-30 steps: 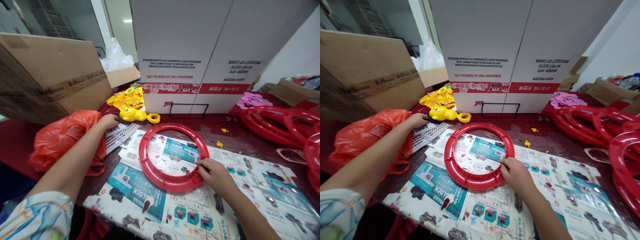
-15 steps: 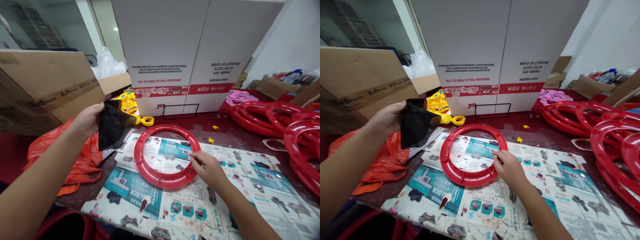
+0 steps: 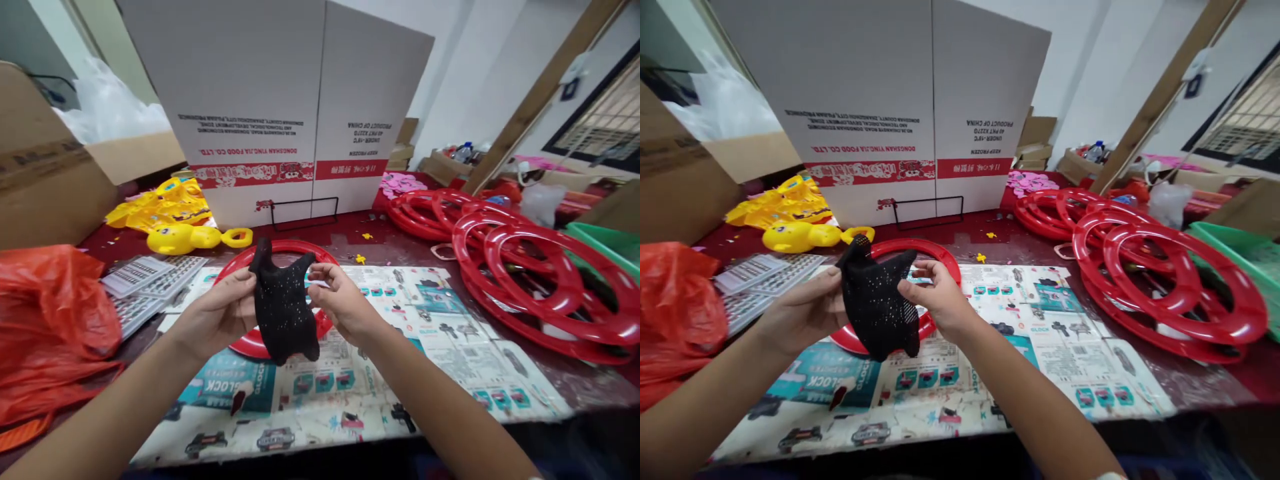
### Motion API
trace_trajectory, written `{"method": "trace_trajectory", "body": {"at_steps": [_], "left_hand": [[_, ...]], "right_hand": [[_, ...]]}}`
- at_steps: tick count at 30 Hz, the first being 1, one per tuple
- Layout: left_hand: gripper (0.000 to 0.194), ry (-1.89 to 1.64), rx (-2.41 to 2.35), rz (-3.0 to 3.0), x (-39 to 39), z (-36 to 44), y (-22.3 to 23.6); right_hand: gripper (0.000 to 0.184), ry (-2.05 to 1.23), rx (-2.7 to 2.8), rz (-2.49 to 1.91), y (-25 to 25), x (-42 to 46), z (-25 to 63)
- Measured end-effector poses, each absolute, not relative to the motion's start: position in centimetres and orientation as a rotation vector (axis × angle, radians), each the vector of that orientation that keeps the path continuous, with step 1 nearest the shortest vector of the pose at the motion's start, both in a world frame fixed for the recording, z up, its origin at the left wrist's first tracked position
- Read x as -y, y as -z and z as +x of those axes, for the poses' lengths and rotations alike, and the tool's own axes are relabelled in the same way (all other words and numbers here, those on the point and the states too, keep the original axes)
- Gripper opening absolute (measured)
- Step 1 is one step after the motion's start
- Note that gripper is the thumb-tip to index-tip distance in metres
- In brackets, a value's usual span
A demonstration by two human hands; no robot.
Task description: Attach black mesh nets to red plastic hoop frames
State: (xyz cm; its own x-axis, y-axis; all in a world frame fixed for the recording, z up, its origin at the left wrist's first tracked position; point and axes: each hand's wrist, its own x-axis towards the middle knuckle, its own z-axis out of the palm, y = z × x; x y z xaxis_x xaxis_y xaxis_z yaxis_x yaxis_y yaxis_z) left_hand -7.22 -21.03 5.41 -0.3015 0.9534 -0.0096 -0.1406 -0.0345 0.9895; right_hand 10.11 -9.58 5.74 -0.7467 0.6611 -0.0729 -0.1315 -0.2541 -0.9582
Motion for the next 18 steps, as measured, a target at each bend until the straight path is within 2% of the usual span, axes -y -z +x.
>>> {"method": "trace_trajectory", "body": {"at_steps": [2,5,7,10,13,15,18], "left_hand": [[0.029,-1.493,-1.174,0.823,20.9,-6.7,-5.3],[0.032,-1.467,-1.104,0.759,20.8,-6.3,-5.2],[0.026,-1.502,-1.193,0.819,21.0,-6.2,-5.1],[0.038,-1.510,-1.539,1.153,21.6,-6.5,-4.7],[0.031,-1.180,-1.908,1.699,22.0,-8.7,-3.3],[0.034,-0.912,-2.054,1.964,21.9,-11.2,-1.7],[0.042,-0.834,-2.108,1.995,21.4,-14.9,1.1]], "right_hand": [[0.066,-2.193,1.468,-0.615,-5.8,9.6,10.5],[0.054,-2.292,1.469,-0.599,-5.3,9.7,11.1],[0.046,-2.188,1.403,-0.638,-4.9,9.7,11.5],[0.038,-1.999,1.341,-0.677,-5.1,9.4,12.1],[0.039,-1.837,1.384,-0.732,-6.5,8.7,13.2],[0.037,-1.738,1.425,-0.768,-7.7,8.0,14.2],[0.034,-1.555,1.440,-0.844,-9.2,6.5,16.0]]}}
